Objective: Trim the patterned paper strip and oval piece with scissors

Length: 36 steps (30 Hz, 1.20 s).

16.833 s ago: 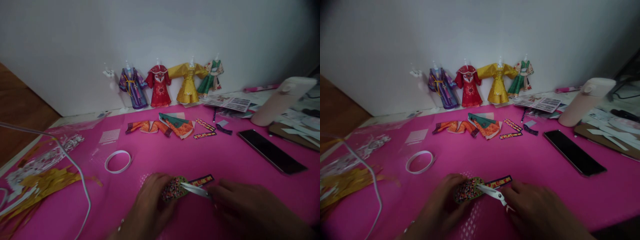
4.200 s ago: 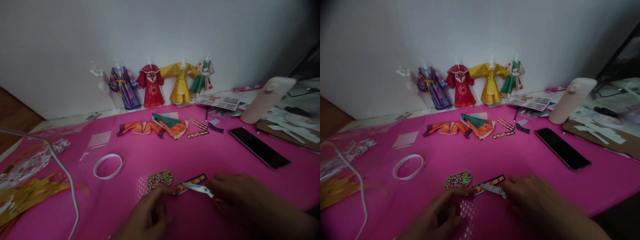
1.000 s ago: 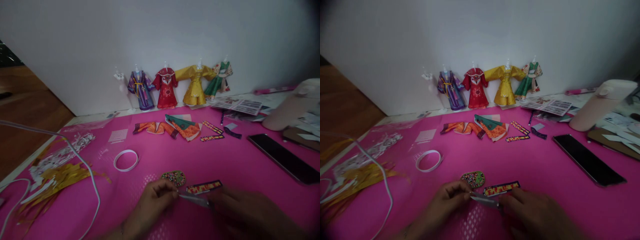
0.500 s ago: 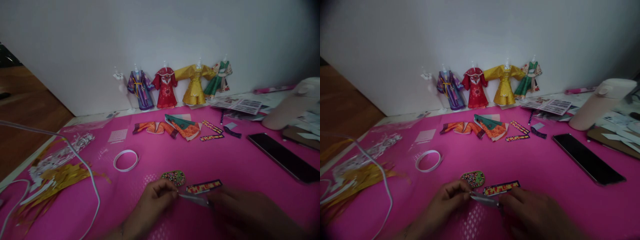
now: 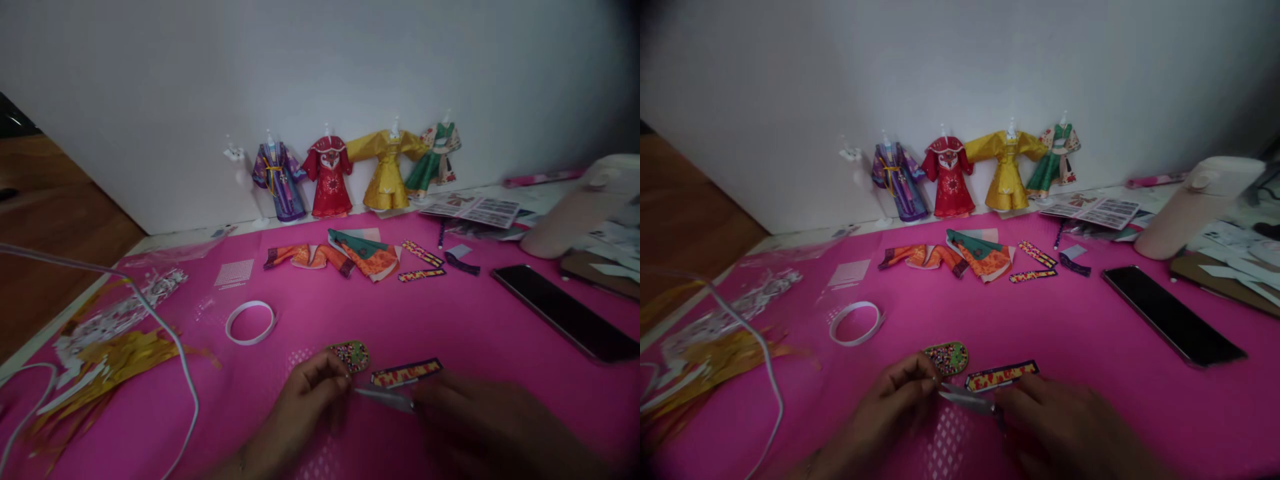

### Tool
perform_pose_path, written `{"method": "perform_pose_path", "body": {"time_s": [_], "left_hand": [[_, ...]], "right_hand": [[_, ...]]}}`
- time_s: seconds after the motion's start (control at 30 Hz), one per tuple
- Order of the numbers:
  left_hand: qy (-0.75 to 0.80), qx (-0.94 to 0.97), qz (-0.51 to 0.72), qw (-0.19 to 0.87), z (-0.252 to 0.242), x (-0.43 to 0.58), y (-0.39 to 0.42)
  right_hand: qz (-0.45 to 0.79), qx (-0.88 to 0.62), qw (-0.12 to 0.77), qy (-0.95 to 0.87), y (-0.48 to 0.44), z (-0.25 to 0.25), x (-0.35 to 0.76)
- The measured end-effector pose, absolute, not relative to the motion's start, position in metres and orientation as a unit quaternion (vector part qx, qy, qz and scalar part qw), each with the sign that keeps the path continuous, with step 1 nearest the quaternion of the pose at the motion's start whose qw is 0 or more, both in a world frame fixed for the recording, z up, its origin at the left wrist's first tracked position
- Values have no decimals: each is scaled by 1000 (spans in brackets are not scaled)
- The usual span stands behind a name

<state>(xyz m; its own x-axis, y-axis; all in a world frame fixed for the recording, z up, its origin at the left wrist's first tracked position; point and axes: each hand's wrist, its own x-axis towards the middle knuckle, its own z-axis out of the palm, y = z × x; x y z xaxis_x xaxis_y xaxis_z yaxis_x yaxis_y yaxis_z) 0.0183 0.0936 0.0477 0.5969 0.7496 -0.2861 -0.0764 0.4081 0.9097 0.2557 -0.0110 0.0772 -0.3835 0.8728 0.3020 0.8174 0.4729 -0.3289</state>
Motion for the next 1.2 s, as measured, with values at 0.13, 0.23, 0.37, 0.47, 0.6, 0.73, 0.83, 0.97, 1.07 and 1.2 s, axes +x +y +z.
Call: {"method": "perform_pose_path", "body": {"time_s": [0.13, 0.23, 0.37, 0.47, 0.6, 0.73, 0.83, 0.97, 1.07, 1.2], "left_hand": [[333, 462, 287, 770, 41, 17, 94], [330, 455, 286, 776, 42, 17, 94], [341, 461, 273, 772, 47, 19, 94], [348, 470, 267, 766, 50, 20, 94], [356, 469, 260, 765, 55, 21, 92], [360, 473, 253, 763, 58, 22, 91], [358, 477, 253, 761, 56, 22, 92], [370, 478, 262, 753, 51, 20, 95], [378, 468, 273, 750, 49, 19, 98], [408, 466, 289, 730, 51, 19, 102]], "right_hand": [[51, -503, 239, -829, -8, 80, 255], [53, -503, 234, -830, -7, 81, 255], [53, -505, 225, -831, -7, 79, 255], [53, -507, 229, -829, -8, 78, 255], [45, -507, 227, -830, -8, 81, 255], [46, -506, 220, -833, -7, 82, 254], [53, -513, 213, -830, -8, 77, 257], [64, -568, 231, -787, -9, 70, 267], [37, -601, 251, -758, -6, 72, 276], [8, -598, 268, -755, -4, 78, 282]]}}
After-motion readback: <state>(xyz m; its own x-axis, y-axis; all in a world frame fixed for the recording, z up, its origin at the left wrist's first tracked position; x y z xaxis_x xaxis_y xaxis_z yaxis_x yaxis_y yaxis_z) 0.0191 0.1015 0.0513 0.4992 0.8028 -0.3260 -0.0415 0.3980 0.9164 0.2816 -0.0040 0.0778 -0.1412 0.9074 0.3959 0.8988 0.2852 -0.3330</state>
